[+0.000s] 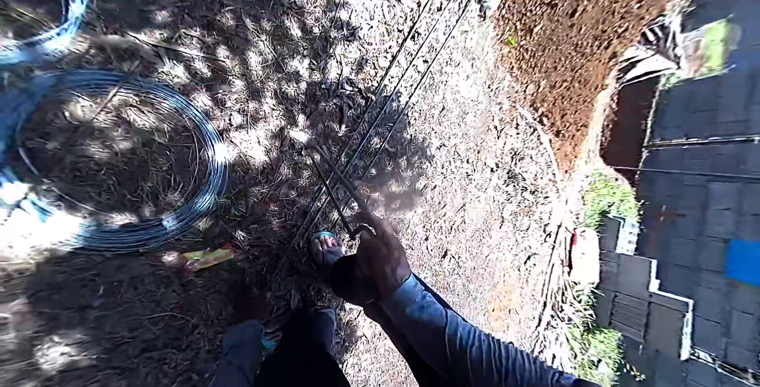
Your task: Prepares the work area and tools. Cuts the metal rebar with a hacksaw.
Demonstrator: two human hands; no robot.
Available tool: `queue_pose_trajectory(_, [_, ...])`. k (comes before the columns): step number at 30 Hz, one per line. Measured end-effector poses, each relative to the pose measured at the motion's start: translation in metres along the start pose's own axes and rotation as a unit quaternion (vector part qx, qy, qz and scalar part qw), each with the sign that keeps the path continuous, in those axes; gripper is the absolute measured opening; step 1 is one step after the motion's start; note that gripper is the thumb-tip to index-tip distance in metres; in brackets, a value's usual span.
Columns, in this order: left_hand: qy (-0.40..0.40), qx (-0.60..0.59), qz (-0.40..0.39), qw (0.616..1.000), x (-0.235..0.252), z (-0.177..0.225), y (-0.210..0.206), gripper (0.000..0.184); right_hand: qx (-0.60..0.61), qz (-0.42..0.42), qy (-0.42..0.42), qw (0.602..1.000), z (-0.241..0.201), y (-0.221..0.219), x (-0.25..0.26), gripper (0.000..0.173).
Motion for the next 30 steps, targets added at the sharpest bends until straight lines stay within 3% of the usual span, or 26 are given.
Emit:
queue_pose_trajectory(3, [-0.019, -0.048, -0.007, 0.999, -0.016, -0.016, -0.001, 0.060, -0.031, 0.046, 0.065, 0.996, -0.007, 0.004, -0.008, 0.045])
queue_pose_trajectory(8, [-0.075, -0.094, 0.044, 0.992, -0.093, -0.019, 0.038, 0.050, -0.094, 0.139, 0.134, 0.977, -0.039, 0.019, -0.031, 0.048])
queue_pose_trajectory(14, [-0.065, -0.130, 0.055, 0.988, -0.220, -0.013, 0.128, 0.043, 0.029, 0.221, 0.112, 0.968, -0.119, 0.056, -0.079, 0.044])
queue_pose_trajectory(20, [-0.079, -0.182, 0.101, 0.975, -0.364, -0.026, 0.209, 0.042, -0.120, 0.223, 0.038, 0.967, -0.209, 0.091, -0.137, 0.043])
queue_pose_trajectory(22, [-0.073, -0.201, 0.121, 0.969, -0.420, -0.029, 0.235, 0.043, -0.185, 0.204, 0.000, 0.961, -0.240, 0.094, -0.149, 0.045])
queue_pose_trajectory(25, [-0.057, -0.180, 0.155, 0.970, -0.504, -0.039, 0.268, 0.042, -0.187, 0.143, -0.075, 0.969, -0.279, 0.079, -0.181, 0.058])
queue_pose_trajectory(30, [-0.045, -0.190, 0.168, 0.966, -0.613, -0.060, 0.289, 0.034, -0.032, -0.141, 0.007, 0.990, -0.317, 0.023, -0.219, 0.052])
Point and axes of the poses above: each hand's wrist, its own x-axis towards the middle knuckle, its own y-axis out of the back of the hand, z = x × y, the point moved 6 cm from there along x, towards the middle knuckle, and after that the axes turned 2 degrees about z, right-handed, at the moved point
